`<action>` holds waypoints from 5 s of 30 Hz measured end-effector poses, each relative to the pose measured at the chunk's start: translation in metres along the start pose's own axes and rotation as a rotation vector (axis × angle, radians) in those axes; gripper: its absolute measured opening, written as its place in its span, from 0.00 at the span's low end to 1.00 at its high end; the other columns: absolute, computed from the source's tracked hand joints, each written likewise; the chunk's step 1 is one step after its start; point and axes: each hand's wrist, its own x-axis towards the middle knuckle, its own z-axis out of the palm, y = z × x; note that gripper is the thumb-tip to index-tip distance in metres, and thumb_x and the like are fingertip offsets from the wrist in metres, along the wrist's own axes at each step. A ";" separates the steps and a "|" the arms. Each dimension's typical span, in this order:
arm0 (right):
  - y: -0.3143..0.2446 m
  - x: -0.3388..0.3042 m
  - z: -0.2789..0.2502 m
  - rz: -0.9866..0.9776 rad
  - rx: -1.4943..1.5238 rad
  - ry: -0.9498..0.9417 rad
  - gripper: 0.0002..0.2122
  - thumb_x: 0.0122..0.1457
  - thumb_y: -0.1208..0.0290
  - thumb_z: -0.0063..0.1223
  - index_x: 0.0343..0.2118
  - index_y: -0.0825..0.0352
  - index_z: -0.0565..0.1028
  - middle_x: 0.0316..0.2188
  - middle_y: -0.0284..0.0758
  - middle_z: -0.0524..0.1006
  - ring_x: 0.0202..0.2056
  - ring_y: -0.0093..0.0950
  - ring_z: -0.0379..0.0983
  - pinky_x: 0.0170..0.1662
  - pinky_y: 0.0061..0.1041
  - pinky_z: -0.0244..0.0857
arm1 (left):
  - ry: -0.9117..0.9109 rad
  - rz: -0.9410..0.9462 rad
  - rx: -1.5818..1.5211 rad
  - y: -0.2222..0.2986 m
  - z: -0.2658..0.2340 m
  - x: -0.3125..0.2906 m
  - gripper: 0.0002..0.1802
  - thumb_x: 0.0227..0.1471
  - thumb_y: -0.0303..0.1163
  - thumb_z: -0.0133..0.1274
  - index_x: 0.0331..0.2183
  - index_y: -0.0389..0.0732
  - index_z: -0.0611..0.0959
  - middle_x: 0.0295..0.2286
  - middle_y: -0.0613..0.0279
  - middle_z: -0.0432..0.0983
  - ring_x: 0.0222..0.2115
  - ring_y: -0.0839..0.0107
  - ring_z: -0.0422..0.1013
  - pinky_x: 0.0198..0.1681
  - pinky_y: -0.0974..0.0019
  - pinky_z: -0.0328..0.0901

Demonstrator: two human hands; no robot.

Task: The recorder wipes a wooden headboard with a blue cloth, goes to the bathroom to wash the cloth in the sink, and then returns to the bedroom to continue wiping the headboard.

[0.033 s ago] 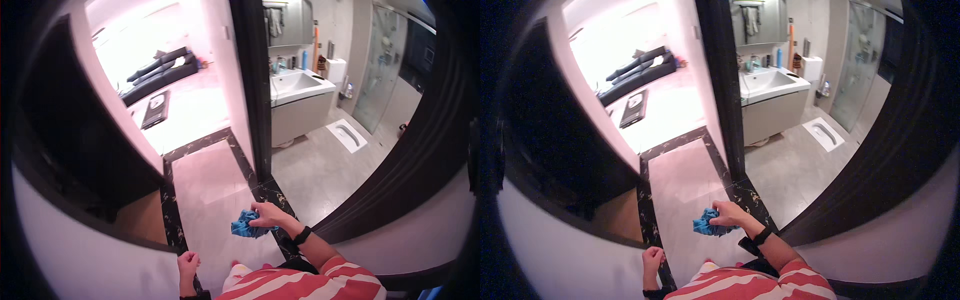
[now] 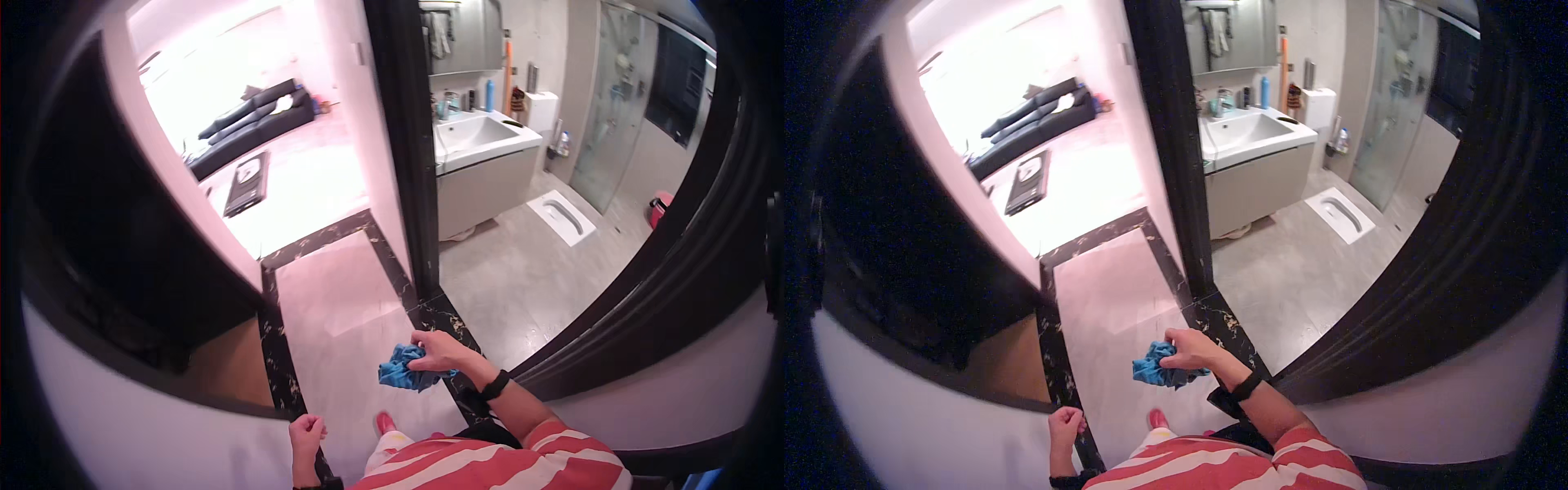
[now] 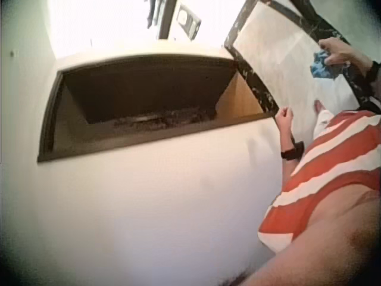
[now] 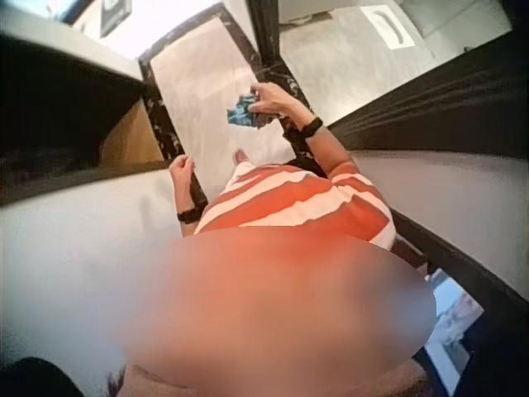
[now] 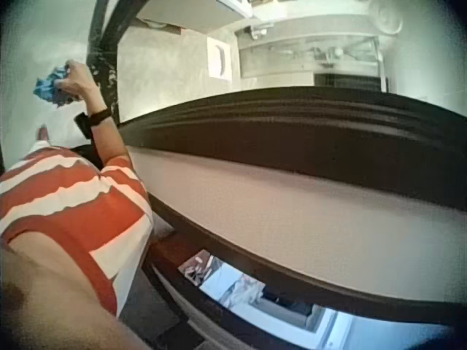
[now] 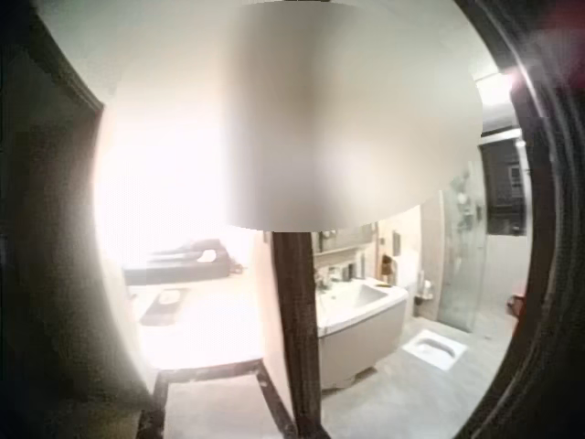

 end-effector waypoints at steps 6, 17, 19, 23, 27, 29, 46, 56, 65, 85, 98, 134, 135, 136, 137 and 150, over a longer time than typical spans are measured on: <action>0.067 0.033 -0.060 0.256 0.128 0.394 0.19 0.33 0.60 0.57 0.27 0.69 0.70 0.23 0.41 0.72 0.26 0.32 0.69 0.30 0.27 0.63 | -0.152 0.112 0.047 0.042 0.011 0.162 0.07 0.43 0.24 0.48 0.17 0.34 0.73 0.11 0.64 0.68 0.11 0.80 0.63 0.13 0.77 0.56; 0.127 0.003 -0.162 0.659 0.279 0.988 0.13 0.36 0.67 0.56 0.23 0.70 0.69 0.17 0.33 0.68 0.21 0.21 0.64 0.24 0.20 0.59 | -0.777 0.313 0.149 0.209 0.245 0.359 0.04 0.44 0.26 0.49 0.23 0.35 0.74 0.16 0.67 0.68 0.16 0.82 0.65 0.19 0.80 0.60; 0.142 -0.003 -0.179 0.600 0.441 1.086 0.08 0.39 0.73 0.54 0.21 0.69 0.68 0.16 0.26 0.64 0.20 0.15 0.59 0.23 0.16 0.55 | -0.904 0.357 0.119 0.234 0.312 0.366 0.04 0.44 0.24 0.48 0.22 0.35 0.74 0.15 0.68 0.68 0.16 0.83 0.64 0.19 0.80 0.60; 0.174 -0.017 -0.236 0.654 0.446 1.315 0.08 0.40 0.73 0.54 0.22 0.68 0.68 0.17 0.26 0.66 0.21 0.15 0.60 0.24 0.15 0.56 | -1.056 0.439 0.047 0.279 0.434 0.376 0.05 0.45 0.25 0.48 0.21 0.35 0.74 0.15 0.68 0.68 0.16 0.83 0.64 0.18 0.80 0.59; 0.219 -0.028 -0.287 0.678 0.408 1.440 0.07 0.41 0.74 0.53 0.23 0.69 0.67 0.18 0.27 0.67 0.21 0.15 0.61 0.24 0.14 0.56 | -1.131 0.393 -0.024 0.334 0.537 0.383 0.04 0.45 0.26 0.49 0.22 0.36 0.75 0.15 0.68 0.69 0.15 0.83 0.65 0.17 0.80 0.59; 0.243 -0.029 -0.314 0.664 0.456 1.486 0.07 0.41 0.75 0.53 0.23 0.68 0.67 0.18 0.27 0.67 0.21 0.15 0.61 0.24 0.14 0.56 | -1.143 0.454 -0.036 0.364 0.585 0.397 0.04 0.45 0.27 0.50 0.23 0.37 0.75 0.16 0.69 0.70 0.15 0.83 0.65 0.17 0.80 0.59; 0.382 0.037 -0.475 0.744 0.531 1.501 0.07 0.41 0.75 0.49 0.24 0.68 0.66 0.19 0.26 0.63 0.24 0.16 0.59 0.29 0.15 0.55 | -0.326 0.361 0.046 0.482 0.813 0.706 0.09 0.41 0.32 0.52 0.21 0.35 0.76 0.15 0.62 0.71 0.12 0.78 0.65 0.17 0.76 0.62; 0.469 0.181 -0.663 0.495 0.588 1.286 0.10 0.39 0.72 0.49 0.26 0.68 0.65 0.21 0.26 0.63 0.24 0.15 0.58 0.29 0.13 0.54 | -0.588 0.364 0.963 0.495 0.850 0.788 0.13 0.36 0.28 0.47 0.30 0.38 0.79 0.30 0.53 0.74 0.33 0.64 0.70 0.36 0.68 0.63; 0.576 0.289 -0.811 0.222 0.680 1.018 0.11 0.39 0.73 0.47 0.29 0.69 0.66 0.23 0.27 0.65 0.26 0.16 0.60 0.31 0.14 0.55 | -0.479 0.090 -0.097 0.588 0.846 0.806 0.09 0.46 0.31 0.44 0.31 0.38 0.73 0.30 0.56 0.71 0.28 0.68 0.70 0.31 0.65 0.66; 0.598 0.665 -0.665 0.527 0.799 0.190 0.30 0.38 0.56 0.59 0.39 0.76 0.65 0.32 0.45 0.72 0.33 0.33 0.71 0.36 0.27 0.64 | -0.136 -0.107 -0.686 0.531 0.863 0.834 0.19 0.46 0.35 0.46 0.42 0.44 0.69 0.44 0.57 0.64 0.44 0.64 0.61 0.46 0.60 0.54; 0.601 0.695 -0.633 0.457 0.498 0.124 0.18 0.40 0.64 0.55 0.35 0.67 0.69 0.30 0.42 0.73 0.34 0.34 0.70 0.38 0.27 0.63 | -0.298 -0.419 -0.258 0.478 0.905 0.861 0.22 0.39 0.34 0.56 0.39 0.42 0.70 0.31 0.62 0.71 0.29 0.65 0.69 0.29 0.57 0.65; 0.547 0.723 -0.615 0.235 0.513 0.018 0.34 0.52 0.43 0.29 0.55 0.66 0.49 0.54 0.50 0.48 0.56 0.45 0.42 0.57 0.33 0.39 | -0.768 -0.275 -0.784 0.442 0.886 0.892 0.21 0.50 0.46 0.40 0.38 0.39 0.69 0.38 0.58 0.66 0.41 0.65 0.62 0.48 0.56 0.55; 0.576 0.740 -0.588 0.031 0.314 0.121 0.25 0.56 0.49 0.24 0.54 0.56 0.51 0.55 0.50 0.46 0.56 0.47 0.41 0.57 0.34 0.39 | -0.774 -0.312 -0.728 0.464 0.903 0.879 0.21 0.50 0.45 0.39 0.39 0.39 0.69 0.40 0.57 0.65 0.42 0.64 0.61 0.48 0.56 0.54; 0.562 0.734 -0.595 0.014 0.327 0.089 0.25 0.56 0.49 0.24 0.54 0.56 0.51 0.55 0.50 0.46 0.56 0.47 0.41 0.57 0.34 0.39 | -0.708 -0.348 -0.698 0.465 0.889 0.880 0.22 0.50 0.45 0.39 0.41 0.39 0.68 0.41 0.57 0.64 0.44 0.64 0.60 0.49 0.56 0.54; 0.556 0.728 -0.606 0.056 0.402 0.095 0.32 0.52 0.43 0.25 0.54 0.63 0.50 0.55 0.48 0.47 0.56 0.43 0.40 0.57 0.34 0.38 | -0.856 -0.276 -0.796 0.438 0.874 0.899 0.25 0.49 0.45 0.41 0.46 0.40 0.65 0.46 0.57 0.60 0.48 0.62 0.57 0.50 0.55 0.51; 0.577 0.730 -0.607 0.158 0.547 0.369 0.19 0.41 0.59 0.52 0.31 0.69 0.70 0.36 0.45 0.68 0.37 0.41 0.66 0.39 0.32 0.61 | -0.777 -0.055 -0.565 0.389 0.849 0.927 0.22 0.47 0.38 0.41 0.44 0.37 0.66 0.44 0.57 0.62 0.45 0.64 0.60 0.48 0.59 0.55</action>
